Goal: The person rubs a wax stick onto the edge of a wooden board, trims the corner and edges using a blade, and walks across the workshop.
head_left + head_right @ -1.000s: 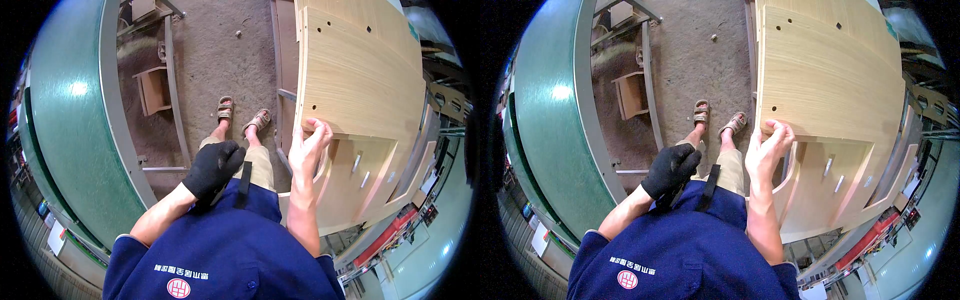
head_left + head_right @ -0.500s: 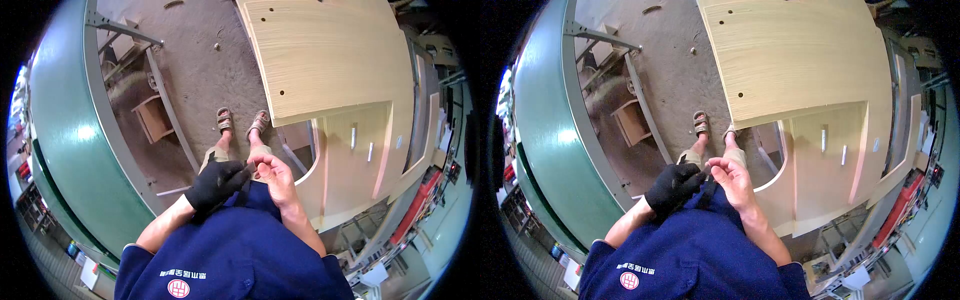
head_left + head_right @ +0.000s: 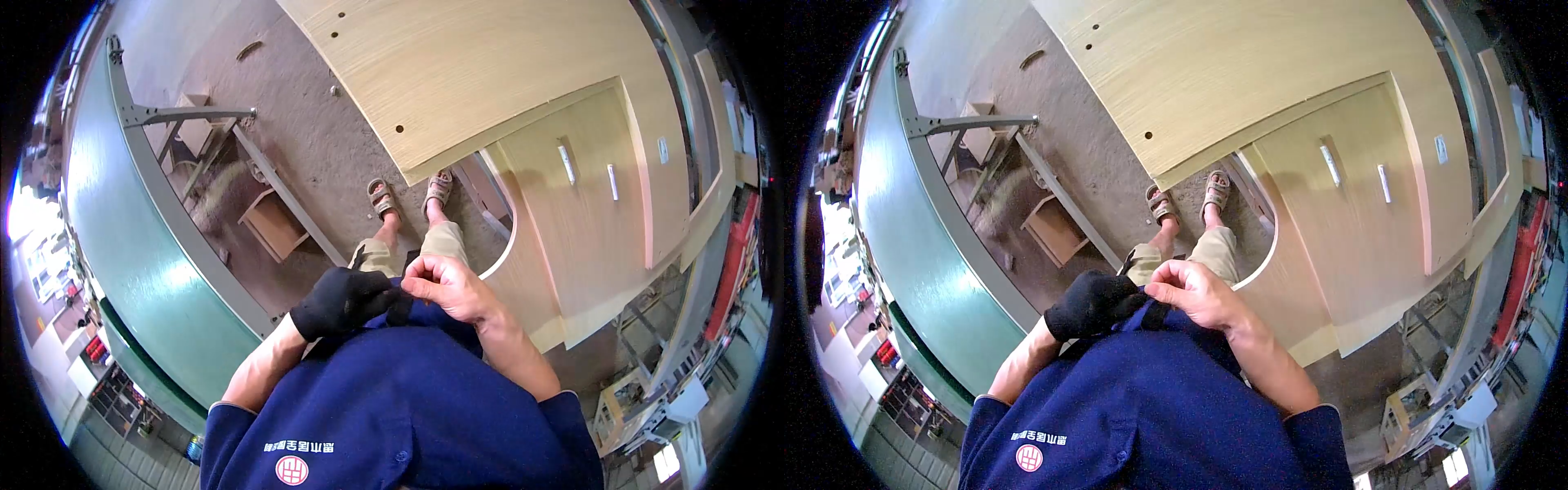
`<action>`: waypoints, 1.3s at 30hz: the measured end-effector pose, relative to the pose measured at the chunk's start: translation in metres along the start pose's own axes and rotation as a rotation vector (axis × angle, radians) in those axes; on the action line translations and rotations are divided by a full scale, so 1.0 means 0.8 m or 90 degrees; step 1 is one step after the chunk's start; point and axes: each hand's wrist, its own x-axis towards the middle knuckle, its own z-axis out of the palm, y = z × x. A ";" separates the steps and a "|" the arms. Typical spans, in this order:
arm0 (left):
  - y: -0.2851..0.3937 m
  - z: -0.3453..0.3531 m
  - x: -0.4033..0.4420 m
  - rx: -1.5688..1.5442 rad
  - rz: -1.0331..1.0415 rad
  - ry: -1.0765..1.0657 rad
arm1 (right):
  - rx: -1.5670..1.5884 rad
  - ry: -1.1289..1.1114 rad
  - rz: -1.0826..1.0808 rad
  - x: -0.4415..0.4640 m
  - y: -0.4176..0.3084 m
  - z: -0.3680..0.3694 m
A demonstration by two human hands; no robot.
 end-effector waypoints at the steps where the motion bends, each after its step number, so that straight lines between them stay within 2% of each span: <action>1: 0.000 0.000 0.000 -0.002 0.000 -0.007 | -0.017 -0.004 -0.016 -0.001 0.000 0.000; 4: 0.006 -0.007 0.002 -0.002 -0.012 -0.049 | 0.000 -0.015 -0.045 -0.007 0.000 0.001; 7: -0.002 -0.016 0.003 0.016 0.020 -0.045 | 0.158 -0.071 -0.070 -0.014 0.006 -0.012; 8: -0.004 -0.019 0.003 0.023 0.036 -0.033 | 0.137 -0.024 -0.089 -0.019 0.004 -0.019; 10: 0.010 -0.031 -0.006 -0.094 -0.092 0.003 | 0.102 0.055 -0.126 -0.026 0.000 -0.032; 11: 0.018 -0.038 -0.009 -0.151 -0.153 0.027 | -0.056 0.125 -0.084 -0.027 0.005 -0.040; 14: 0.015 -0.036 -0.012 -0.201 -0.133 0.052 | -0.458 0.264 -0.338 -0.012 0.016 -0.025; 15: 0.015 -0.034 -0.010 -0.197 -0.127 0.053 | -0.466 0.248 -0.313 -0.011 0.015 -0.021; 18: 0.023 -0.029 -0.004 -0.089 -0.094 0.048 | -0.159 0.155 -0.192 -0.006 -0.006 0.016; 21: 0.031 -0.019 0.001 -0.094 -0.092 0.047 | -0.109 0.161 -0.152 0.003 -0.006 0.033; 23: 0.029 -0.013 -0.001 -0.064 -0.082 0.074 | -0.148 0.185 -0.161 0.001 -0.007 0.034; 27: 0.036 -0.018 -0.004 -0.083 -0.109 0.022 | -0.122 0.175 -0.143 -0.002 0.004 0.025; 29: 0.040 -0.023 -0.004 -0.064 -0.083 0.001 | -0.031 0.166 -0.139 -0.007 0.003 0.027; 33: 0.041 -0.030 -0.004 0.001 -0.048 -0.034 | -0.039 0.204 -0.157 -0.017 0.005 0.033; 36: 0.008 -0.029 -0.023 0.141 0.025 -0.049 | 0.090 0.440 -0.308 -0.036 -0.011 -0.028; 38: -0.002 -0.029 -0.039 0.015 -0.104 0.001 | -0.150 0.604 -0.335 -0.066 -0.026 -0.094; 39: -0.002 -0.030 -0.043 -0.032 -0.190 0.015 | -0.323 0.653 -0.301 -0.081 -0.035 -0.119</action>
